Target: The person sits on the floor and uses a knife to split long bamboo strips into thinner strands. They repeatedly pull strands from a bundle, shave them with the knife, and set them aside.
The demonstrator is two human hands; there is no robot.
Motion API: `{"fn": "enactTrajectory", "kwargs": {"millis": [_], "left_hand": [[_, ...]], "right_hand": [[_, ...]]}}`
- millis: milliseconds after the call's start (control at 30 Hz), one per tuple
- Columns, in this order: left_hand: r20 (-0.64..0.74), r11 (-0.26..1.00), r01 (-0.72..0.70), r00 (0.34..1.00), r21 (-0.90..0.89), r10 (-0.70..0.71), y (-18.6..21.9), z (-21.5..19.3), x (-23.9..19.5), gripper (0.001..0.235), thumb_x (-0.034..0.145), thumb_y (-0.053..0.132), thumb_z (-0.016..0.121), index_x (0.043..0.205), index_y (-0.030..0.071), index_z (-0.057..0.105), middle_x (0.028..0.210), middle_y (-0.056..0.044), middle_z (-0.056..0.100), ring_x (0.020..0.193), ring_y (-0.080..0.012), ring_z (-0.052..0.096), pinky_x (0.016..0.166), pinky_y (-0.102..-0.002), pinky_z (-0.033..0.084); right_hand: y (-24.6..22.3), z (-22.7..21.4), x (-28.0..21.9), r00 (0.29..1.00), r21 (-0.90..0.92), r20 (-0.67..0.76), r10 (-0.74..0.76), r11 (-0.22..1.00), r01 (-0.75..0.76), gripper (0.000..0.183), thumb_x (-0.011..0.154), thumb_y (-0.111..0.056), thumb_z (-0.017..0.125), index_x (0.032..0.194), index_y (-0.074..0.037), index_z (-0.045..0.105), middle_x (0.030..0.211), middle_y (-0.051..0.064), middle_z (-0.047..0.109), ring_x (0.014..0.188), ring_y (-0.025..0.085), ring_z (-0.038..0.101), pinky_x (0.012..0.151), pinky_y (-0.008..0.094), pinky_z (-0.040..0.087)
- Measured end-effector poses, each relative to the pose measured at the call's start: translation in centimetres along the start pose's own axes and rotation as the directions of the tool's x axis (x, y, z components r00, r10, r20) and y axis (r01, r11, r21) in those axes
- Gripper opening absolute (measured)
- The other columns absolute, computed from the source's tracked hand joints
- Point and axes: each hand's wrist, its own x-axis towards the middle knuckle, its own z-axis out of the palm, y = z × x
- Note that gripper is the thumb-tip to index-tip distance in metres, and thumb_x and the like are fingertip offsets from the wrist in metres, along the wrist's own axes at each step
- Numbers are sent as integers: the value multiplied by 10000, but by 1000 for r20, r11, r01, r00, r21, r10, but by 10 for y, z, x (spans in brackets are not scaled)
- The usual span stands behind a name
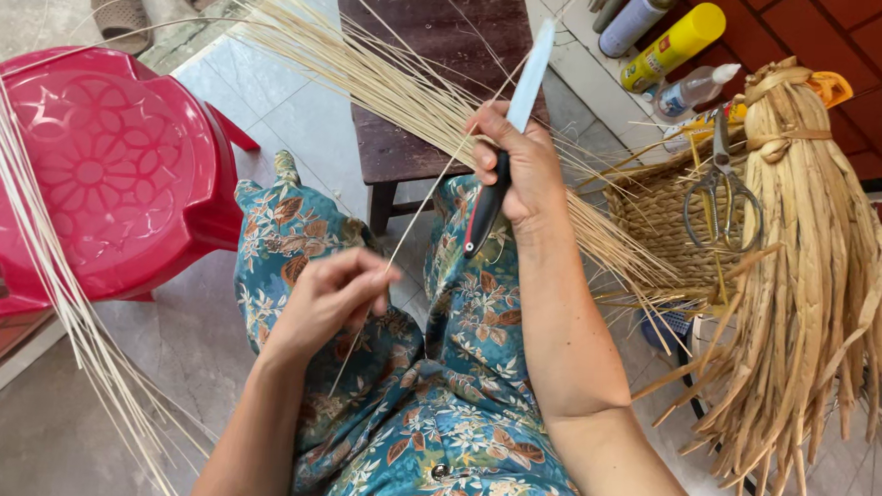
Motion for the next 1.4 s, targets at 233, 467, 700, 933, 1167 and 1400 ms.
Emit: {"fn": "enactTrajectory", "kwargs": {"millis": [233, 467, 700, 933, 1167, 1400], "left_hand": [[-104, 972, 222, 971, 72, -214, -41, -33, -94, 192, 941, 176, 674, 1000, 31, 784, 642, -20, 684, 493, -52, 488, 424, -229, 357], [-152, 973, 191, 973, 130, -171, -56, -56, -136, 213, 954, 159, 674, 1049, 7, 790, 801, -33, 777, 713, -74, 671, 597, -229, 517], [-126, 975, 126, 987, 184, -104, 0, -29, -90, 419, 932, 175, 683, 1342, 93, 660, 912, 14, 751, 714, -36, 569, 586, -229, 468], [-212, 944, -13, 973, 330, 88, 34, 24, -28, 227, 998, 200, 653, 1140, 65, 769, 697, 34, 666, 648, -23, 597, 562, -212, 474], [-238, 966, -158, 949, 203, 206, 43, 22, -37, 205, 1048, 173, 607, 1135, 55, 751, 749, 51, 651, 679, -10, 623, 605, -180, 513], [-171, 937, -177, 957, 300, 235, 58, 33, -42, 193, 1038, 165, 611, 1125, 58, 746, 706, 37, 653, 617, -15, 600, 540, -196, 480]], "right_hand": [[0, -9, 9, 996, 70, -63, -66, 995, 71, 136, 958, -100, 725, 966, -25, 612, 908, 118, 657, 610, 119, 544, 463, 233, 407], [6, -6, 9, 994, 72, -40, -105, 992, 108, 141, 961, -99, 739, 954, -18, 624, 907, 126, 657, 623, 125, 548, 473, 239, 409], [15, 2, 2, 997, 59, 30, -64, 996, 62, 162, 979, -122, 732, 945, -11, 619, 919, 122, 655, 628, 120, 551, 483, 237, 414], [0, 17, -23, 998, -20, -13, -68, 998, 68, 310, 988, -243, 696, 1167, 10, 683, 930, 130, 677, 579, 114, 539, 449, 223, 395], [-27, 27, -93, 991, -355, 127, -52, 930, 94, 452, 1050, -283, 619, 1351, 54, 632, 827, 88, 665, 618, 95, 552, 563, 212, 444], [2, 55, -131, 921, -575, 242, 305, 810, -117, 621, 978, -29, 594, 1552, -106, 369, 785, 83, 690, 571, 92, 623, 531, 220, 525]]}}
